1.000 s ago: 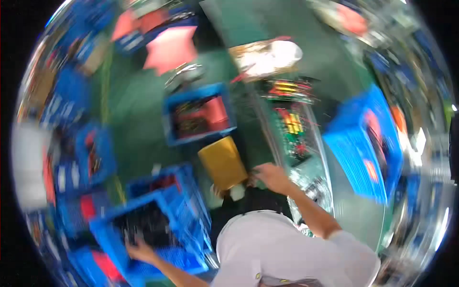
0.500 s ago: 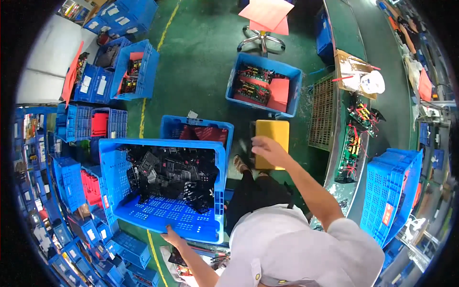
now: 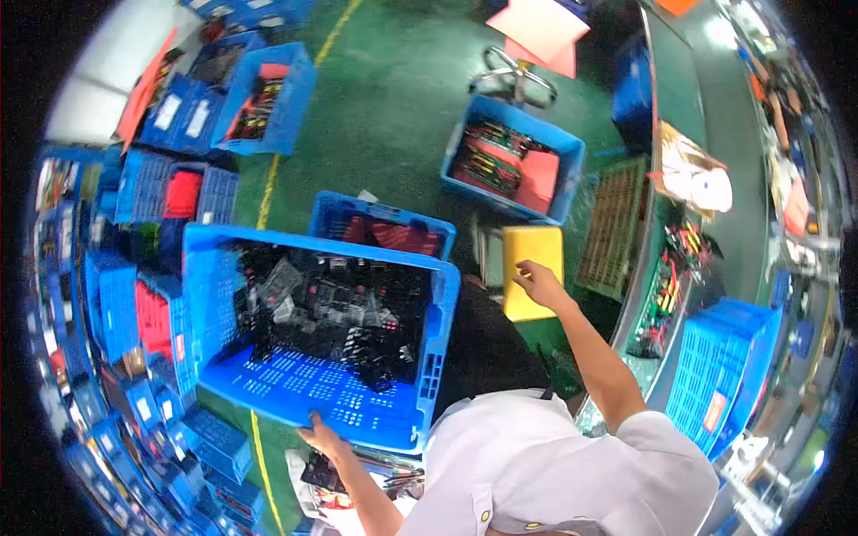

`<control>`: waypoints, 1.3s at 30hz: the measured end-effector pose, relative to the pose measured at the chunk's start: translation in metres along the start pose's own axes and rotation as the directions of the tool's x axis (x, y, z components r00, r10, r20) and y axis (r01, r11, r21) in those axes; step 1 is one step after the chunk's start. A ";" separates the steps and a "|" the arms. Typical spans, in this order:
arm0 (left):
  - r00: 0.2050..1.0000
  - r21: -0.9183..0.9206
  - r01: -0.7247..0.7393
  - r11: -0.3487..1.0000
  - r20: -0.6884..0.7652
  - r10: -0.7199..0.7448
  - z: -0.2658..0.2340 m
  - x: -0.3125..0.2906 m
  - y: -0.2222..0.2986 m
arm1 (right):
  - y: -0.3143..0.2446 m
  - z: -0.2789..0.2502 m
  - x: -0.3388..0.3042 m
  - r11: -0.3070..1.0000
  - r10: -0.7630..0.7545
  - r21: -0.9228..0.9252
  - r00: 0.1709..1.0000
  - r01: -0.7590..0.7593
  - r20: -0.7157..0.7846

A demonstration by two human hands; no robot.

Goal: Assembling electronic components onto a circuit board and applying a sealant paste using a brush.

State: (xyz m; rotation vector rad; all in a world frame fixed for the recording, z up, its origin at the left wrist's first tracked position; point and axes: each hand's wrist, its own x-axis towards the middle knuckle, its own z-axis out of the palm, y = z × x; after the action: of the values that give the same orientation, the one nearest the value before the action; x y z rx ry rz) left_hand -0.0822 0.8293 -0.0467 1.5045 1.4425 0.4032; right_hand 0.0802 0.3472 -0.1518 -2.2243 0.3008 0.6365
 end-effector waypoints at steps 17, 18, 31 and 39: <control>0.949 0.255 -0.217 0.942 -0.170 0.264 -0.004 0.016 -0.041 | -0.350 0.090 0.143 0.739 -0.635 0.208 0.557 0.641 0.536; 0.944 0.243 -0.201 0.949 -0.209 0.253 -0.004 0.018 -0.044 | -0.354 0.112 0.155 0.612 -0.723 0.173 0.457 0.772 0.519; 0.956 0.212 -0.054 0.976 -0.270 0.112 0.007 0.018 -0.034 | -0.384 0.137 0.157 0.704 -0.509 -0.120 0.615 0.700 0.603; 0.920 0.263 0.142 0.954 -0.391 -0.029 0.015 0.017 0.032 | -0.454 0.155 0.200 0.688 -0.406 -0.067 0.460 0.722 0.790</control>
State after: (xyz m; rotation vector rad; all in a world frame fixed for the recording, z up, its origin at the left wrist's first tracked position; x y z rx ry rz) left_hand -0.0481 0.8447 -0.0341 1.6439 1.9393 0.4686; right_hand 0.3792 0.7622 -0.0600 -2.0055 -1.0831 1.1872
